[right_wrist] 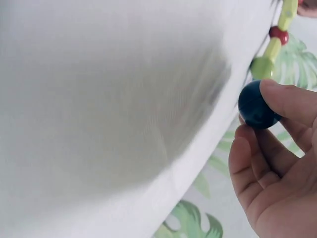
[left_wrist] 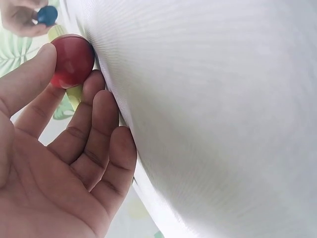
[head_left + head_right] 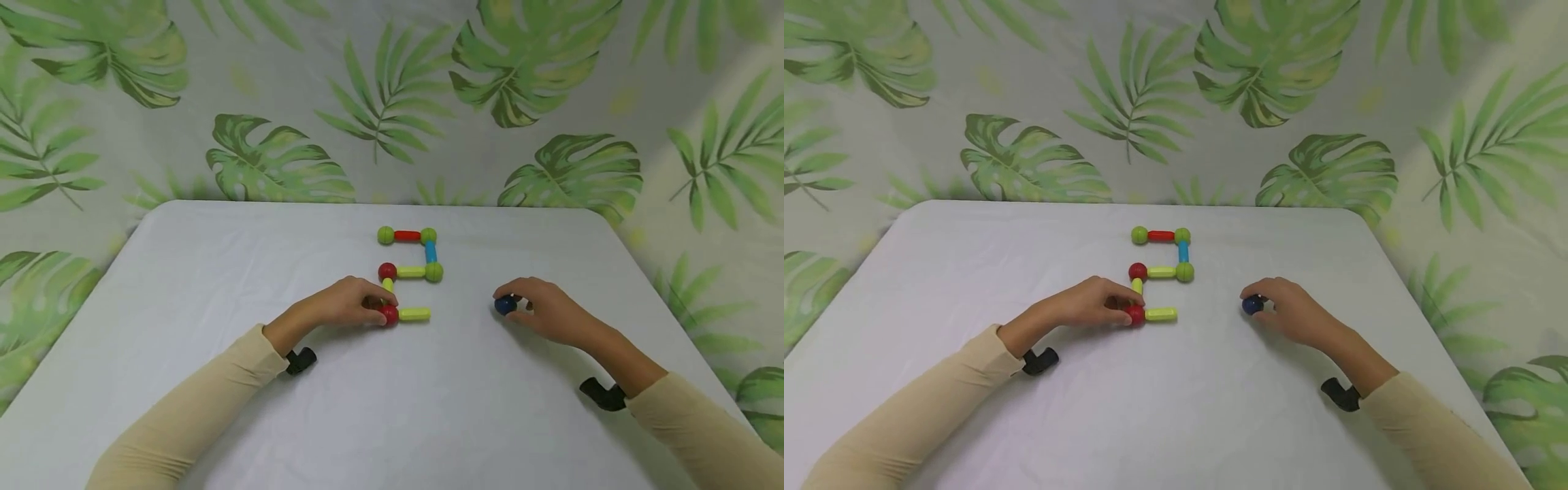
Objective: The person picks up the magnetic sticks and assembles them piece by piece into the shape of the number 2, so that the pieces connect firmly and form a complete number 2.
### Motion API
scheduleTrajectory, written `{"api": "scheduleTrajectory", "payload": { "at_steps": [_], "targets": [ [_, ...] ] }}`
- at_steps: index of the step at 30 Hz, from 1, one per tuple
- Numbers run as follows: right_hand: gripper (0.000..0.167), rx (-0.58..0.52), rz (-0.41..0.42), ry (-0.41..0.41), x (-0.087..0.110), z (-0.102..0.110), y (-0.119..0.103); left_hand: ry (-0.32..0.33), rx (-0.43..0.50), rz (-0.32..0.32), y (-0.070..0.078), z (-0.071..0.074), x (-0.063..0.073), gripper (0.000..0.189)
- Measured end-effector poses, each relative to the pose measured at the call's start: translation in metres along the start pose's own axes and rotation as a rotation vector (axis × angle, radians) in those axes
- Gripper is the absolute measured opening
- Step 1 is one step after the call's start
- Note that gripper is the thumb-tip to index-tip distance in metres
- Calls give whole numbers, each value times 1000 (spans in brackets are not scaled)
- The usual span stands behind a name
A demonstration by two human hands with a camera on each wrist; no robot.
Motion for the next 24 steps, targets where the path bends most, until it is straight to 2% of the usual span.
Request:
{"api": "scheduleTrajectory", "payload": {
  "at_steps": [5, 13, 24],
  "targets": [
    [37, -35, 7, -41, 2, -8, -11, 0, -1, -5, 0, 0, 0, 35],
    [37, -70, 31, -33, -1, -15, -15, -2, -10, 11, 1, 0, 0, 35],
    [36, -216, 44, -128, -27, -31, -28, 1, -5, 14, 1, 0, -1, 34]
  ]
}}
Point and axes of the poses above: each hand's wrist, its own x-axis away from the middle knuckle, its own z-axis out of the back of the hand, y = z × x, the point moved 2 cm from there along -x, towards the middle knuckle, and after that the axes turned 6 degrees about -y, right-handed, at the moved point
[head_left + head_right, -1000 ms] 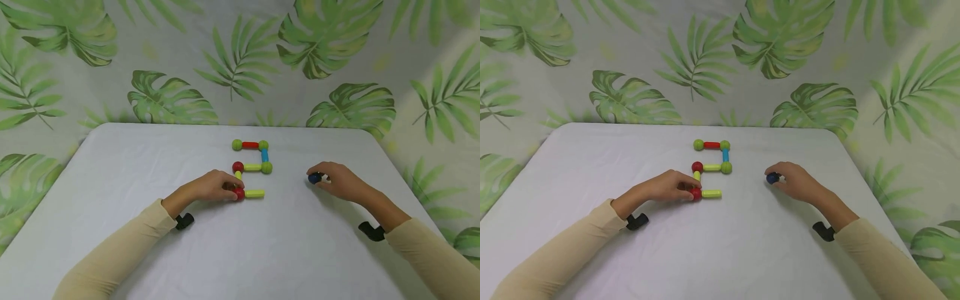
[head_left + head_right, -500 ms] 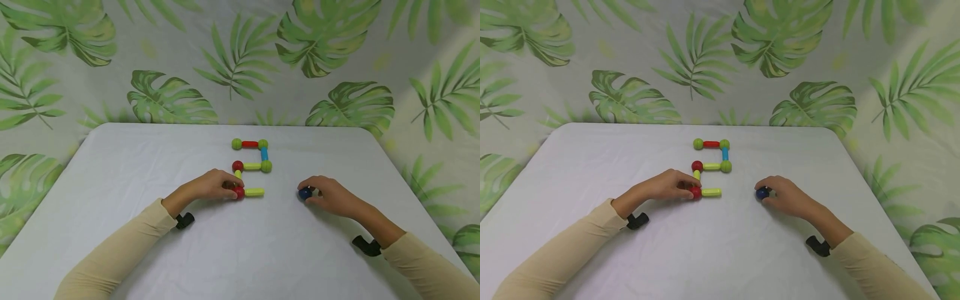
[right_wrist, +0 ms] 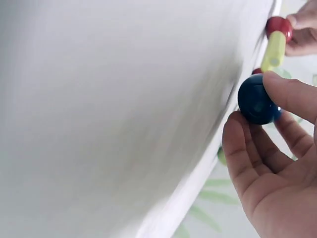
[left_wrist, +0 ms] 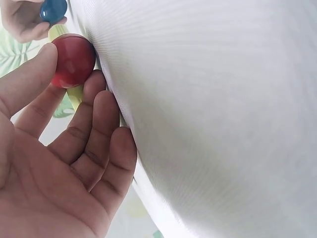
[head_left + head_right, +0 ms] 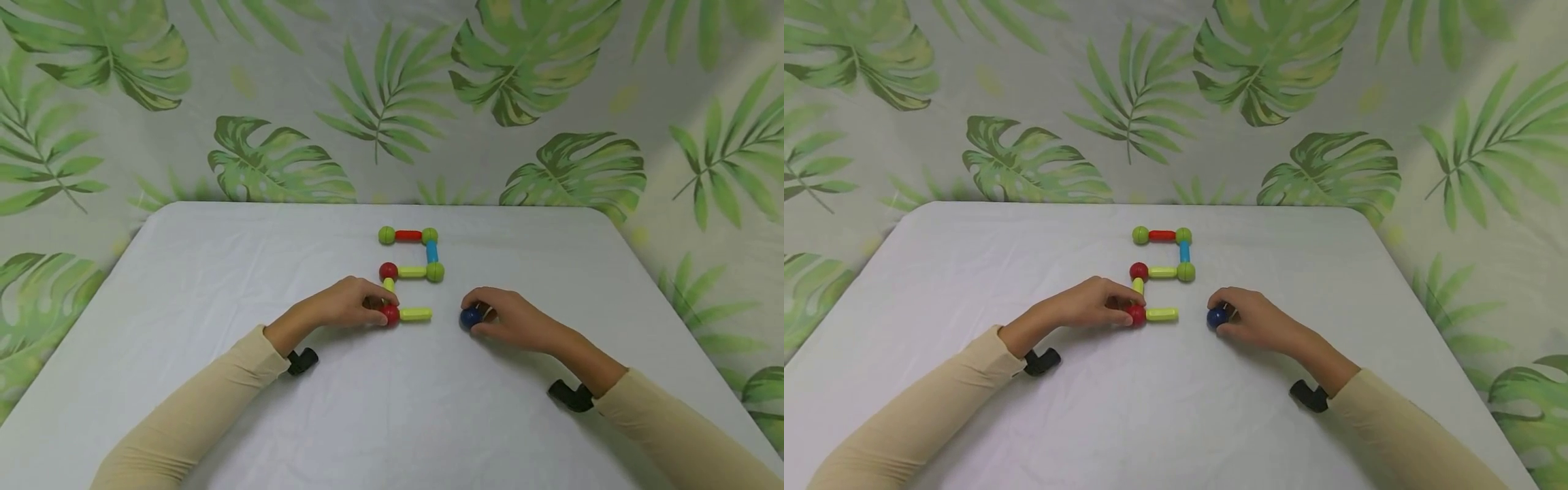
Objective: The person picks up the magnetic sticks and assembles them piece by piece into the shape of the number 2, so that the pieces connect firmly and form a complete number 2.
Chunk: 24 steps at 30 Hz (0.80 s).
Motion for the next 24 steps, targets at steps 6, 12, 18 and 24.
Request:
{"api": "scheduleTrajectory", "payload": {
  "at_steps": [6, 12, 18, 24],
  "targets": [
    [42, -21, 3, -32, -16, -5, -9, -1, 6, 6, 1, 1, 0, 34],
    [41, -38, -45, -32, -20, -5, -12, -5, 13, 10, 1, 0, 1, 34],
    [39, -11, -77, -15, -25, -5, -12, -2, 5, 7, 1, 1, 0, 34],
    [39, -17, -107, -32, -33, -7, -17, -3, 9, 15, -1, 0, -3, 33]
  ]
}}
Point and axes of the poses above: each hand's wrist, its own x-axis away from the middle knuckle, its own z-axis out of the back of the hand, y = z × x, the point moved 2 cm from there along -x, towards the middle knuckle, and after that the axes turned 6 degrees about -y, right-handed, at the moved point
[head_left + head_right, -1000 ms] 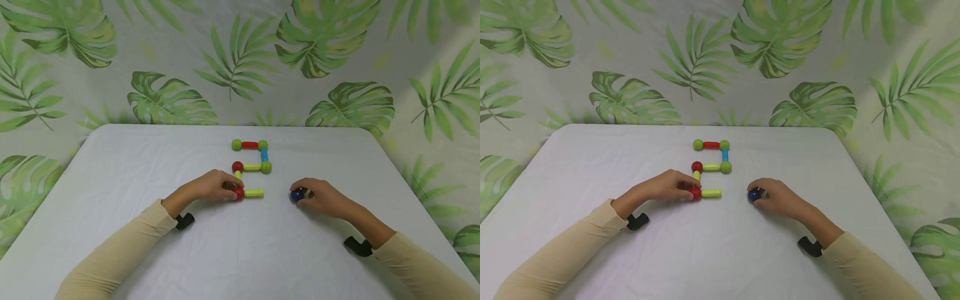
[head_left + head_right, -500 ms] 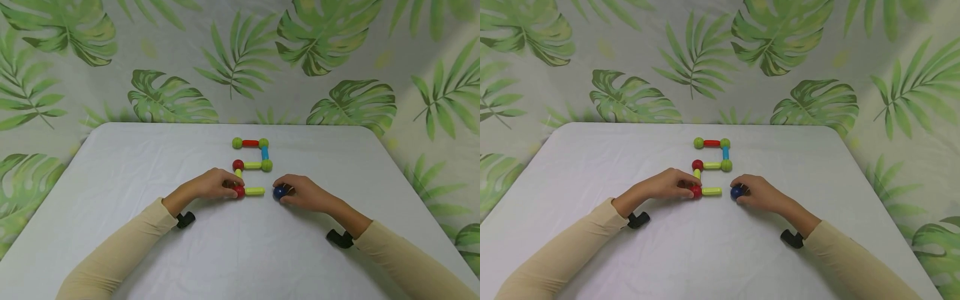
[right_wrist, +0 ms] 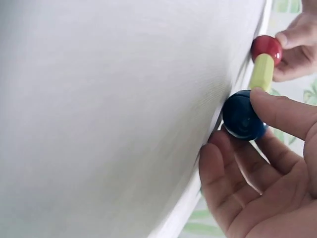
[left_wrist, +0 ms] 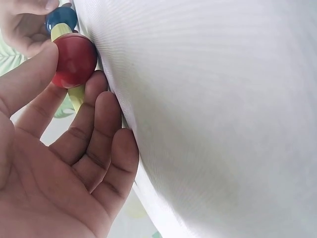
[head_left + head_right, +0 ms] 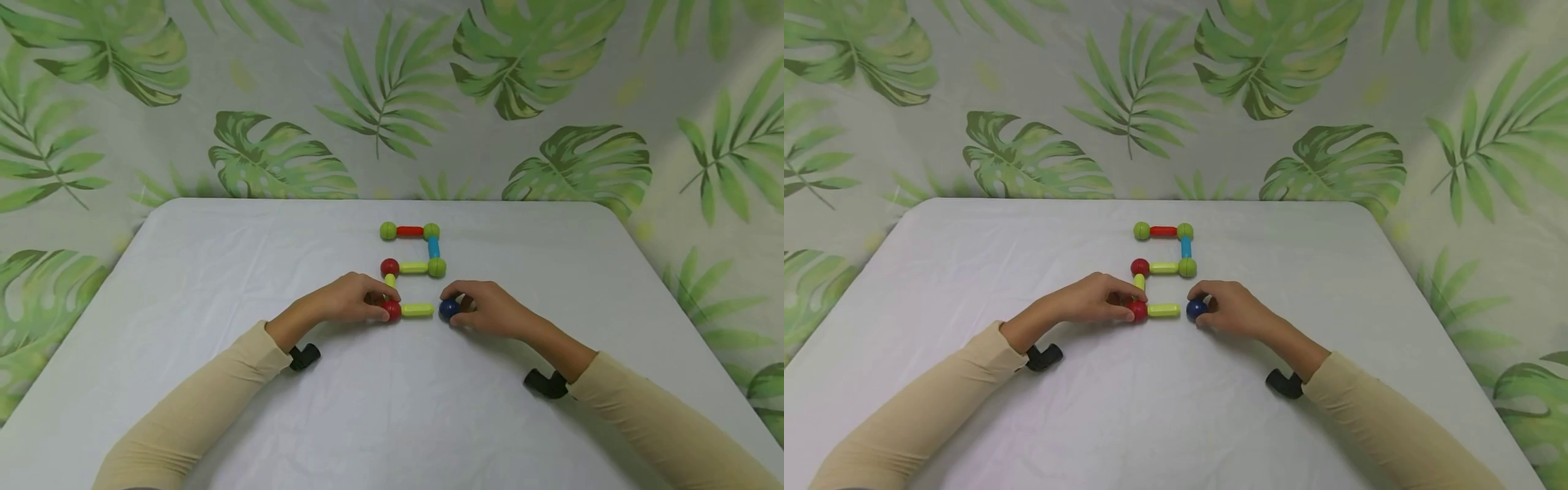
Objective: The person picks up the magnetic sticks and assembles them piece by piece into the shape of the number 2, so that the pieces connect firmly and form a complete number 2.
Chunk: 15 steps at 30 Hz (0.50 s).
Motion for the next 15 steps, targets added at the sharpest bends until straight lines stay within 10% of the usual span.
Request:
{"api": "scheduleTrajectory", "payload": {
  "at_steps": [15],
  "targets": [
    [38, -6, -14, -18, -4, 0, 0, -4, -6, 13, 1, 0, -1, 34]
  ]
}}
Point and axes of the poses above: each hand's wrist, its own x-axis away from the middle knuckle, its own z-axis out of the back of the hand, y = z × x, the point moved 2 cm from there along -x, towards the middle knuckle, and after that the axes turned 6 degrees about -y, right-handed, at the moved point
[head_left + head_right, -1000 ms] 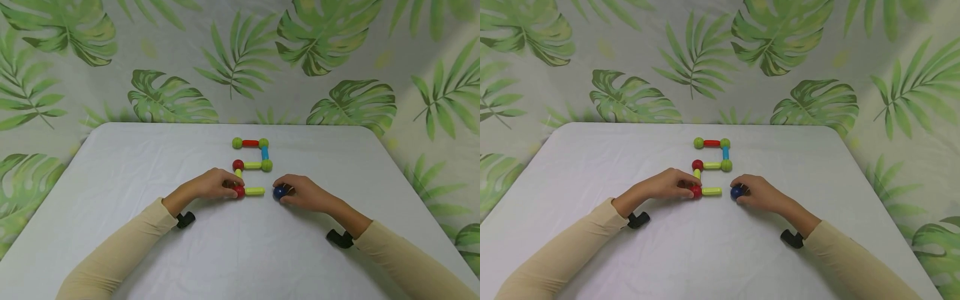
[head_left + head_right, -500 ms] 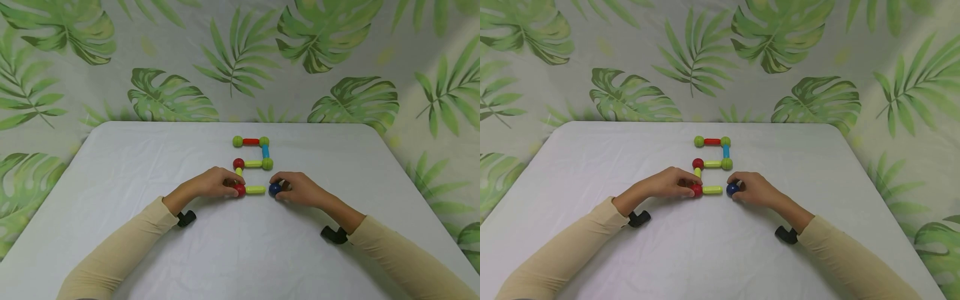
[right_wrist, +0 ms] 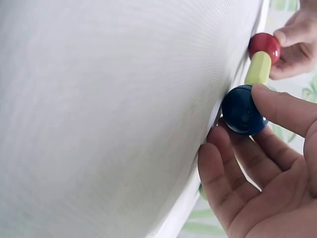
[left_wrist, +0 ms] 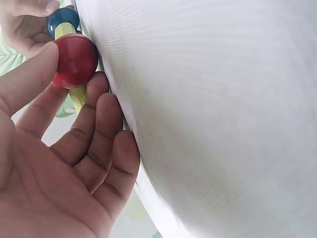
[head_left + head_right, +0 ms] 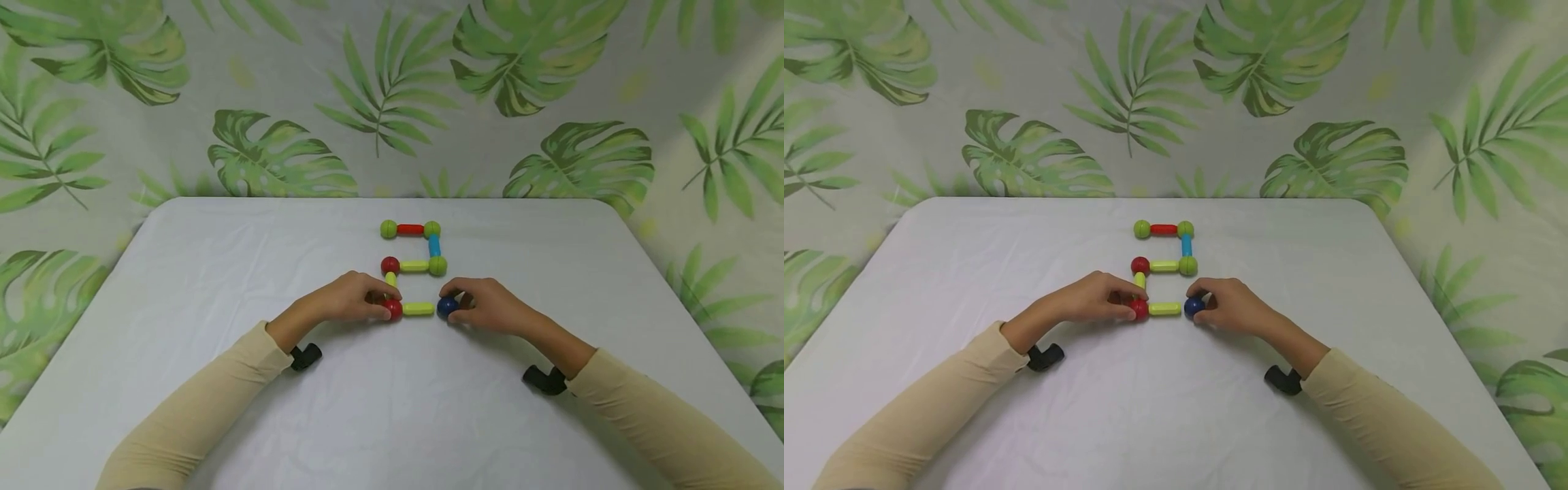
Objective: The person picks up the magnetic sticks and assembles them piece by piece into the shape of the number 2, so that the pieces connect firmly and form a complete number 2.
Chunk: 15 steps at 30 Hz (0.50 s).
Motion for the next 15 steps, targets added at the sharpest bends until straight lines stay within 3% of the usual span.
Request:
{"api": "scheduleTrajectory", "payload": {
  "at_steps": [15],
  "targets": [
    [38, -20, 14, -37, -2, -3, -4, -8, 8, -5, 0, 1, 0, 35]
  ]
}}
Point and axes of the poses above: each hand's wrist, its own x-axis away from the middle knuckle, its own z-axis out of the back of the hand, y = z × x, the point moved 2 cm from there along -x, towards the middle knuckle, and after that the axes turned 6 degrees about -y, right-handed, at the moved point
